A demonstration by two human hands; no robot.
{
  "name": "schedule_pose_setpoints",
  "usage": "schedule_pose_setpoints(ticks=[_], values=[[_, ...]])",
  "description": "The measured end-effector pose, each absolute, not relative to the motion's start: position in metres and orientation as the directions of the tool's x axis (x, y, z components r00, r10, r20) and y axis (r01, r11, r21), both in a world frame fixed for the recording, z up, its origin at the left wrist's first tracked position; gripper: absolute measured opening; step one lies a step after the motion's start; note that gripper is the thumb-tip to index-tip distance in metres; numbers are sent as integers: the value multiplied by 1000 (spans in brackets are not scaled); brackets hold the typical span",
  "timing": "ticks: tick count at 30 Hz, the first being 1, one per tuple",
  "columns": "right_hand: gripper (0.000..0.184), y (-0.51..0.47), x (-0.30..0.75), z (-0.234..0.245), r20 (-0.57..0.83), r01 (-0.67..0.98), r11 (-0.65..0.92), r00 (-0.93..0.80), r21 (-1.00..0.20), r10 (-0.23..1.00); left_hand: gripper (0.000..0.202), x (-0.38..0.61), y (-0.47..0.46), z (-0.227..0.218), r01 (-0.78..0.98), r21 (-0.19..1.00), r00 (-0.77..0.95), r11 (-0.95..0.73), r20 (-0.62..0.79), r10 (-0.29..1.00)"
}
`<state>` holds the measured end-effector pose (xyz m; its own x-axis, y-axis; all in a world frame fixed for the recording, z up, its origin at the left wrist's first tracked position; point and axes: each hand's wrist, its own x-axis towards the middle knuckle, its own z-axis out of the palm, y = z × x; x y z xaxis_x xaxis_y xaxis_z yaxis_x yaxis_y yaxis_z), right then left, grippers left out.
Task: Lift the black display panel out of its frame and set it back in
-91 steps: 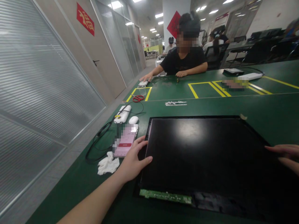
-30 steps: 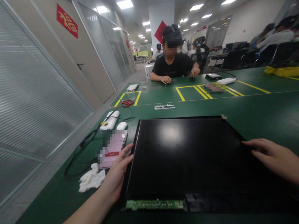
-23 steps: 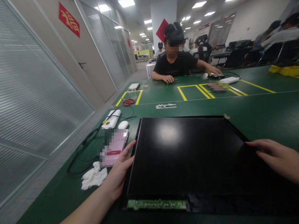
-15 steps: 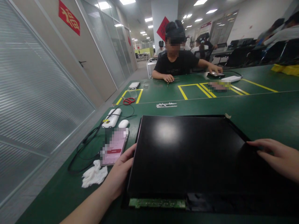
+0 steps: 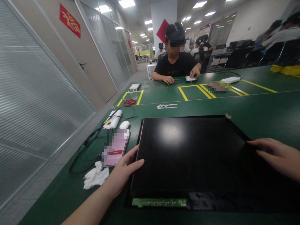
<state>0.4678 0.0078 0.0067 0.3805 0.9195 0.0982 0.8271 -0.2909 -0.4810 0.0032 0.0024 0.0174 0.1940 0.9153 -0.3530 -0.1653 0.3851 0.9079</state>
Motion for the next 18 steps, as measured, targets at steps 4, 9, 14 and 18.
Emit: schedule_pose_setpoints(ticks=[4, 9, 14, 18], values=[[39, 7, 467, 8, 110, 837, -279, 369, -470, 923, 79, 5, -3, 16, -201, 920, 160, 336, -308, 938], [39, 9, 469, 6, 103, 846, -282, 363, -452, 926, 76, -2, -2, 4, -112, 968, 175, 226, -205, 963], [38, 10, 472, 2, 142, 865, -243, 334, -438, 932, 64, -8, 5, -2, 18, 998, 151, 68, -70, 986], [36, 9, 474, 0, 186, 883, -196, 298, -427, 936, 62, -4, 4, 4, -2, 997, 178, 76, -75, 981]])
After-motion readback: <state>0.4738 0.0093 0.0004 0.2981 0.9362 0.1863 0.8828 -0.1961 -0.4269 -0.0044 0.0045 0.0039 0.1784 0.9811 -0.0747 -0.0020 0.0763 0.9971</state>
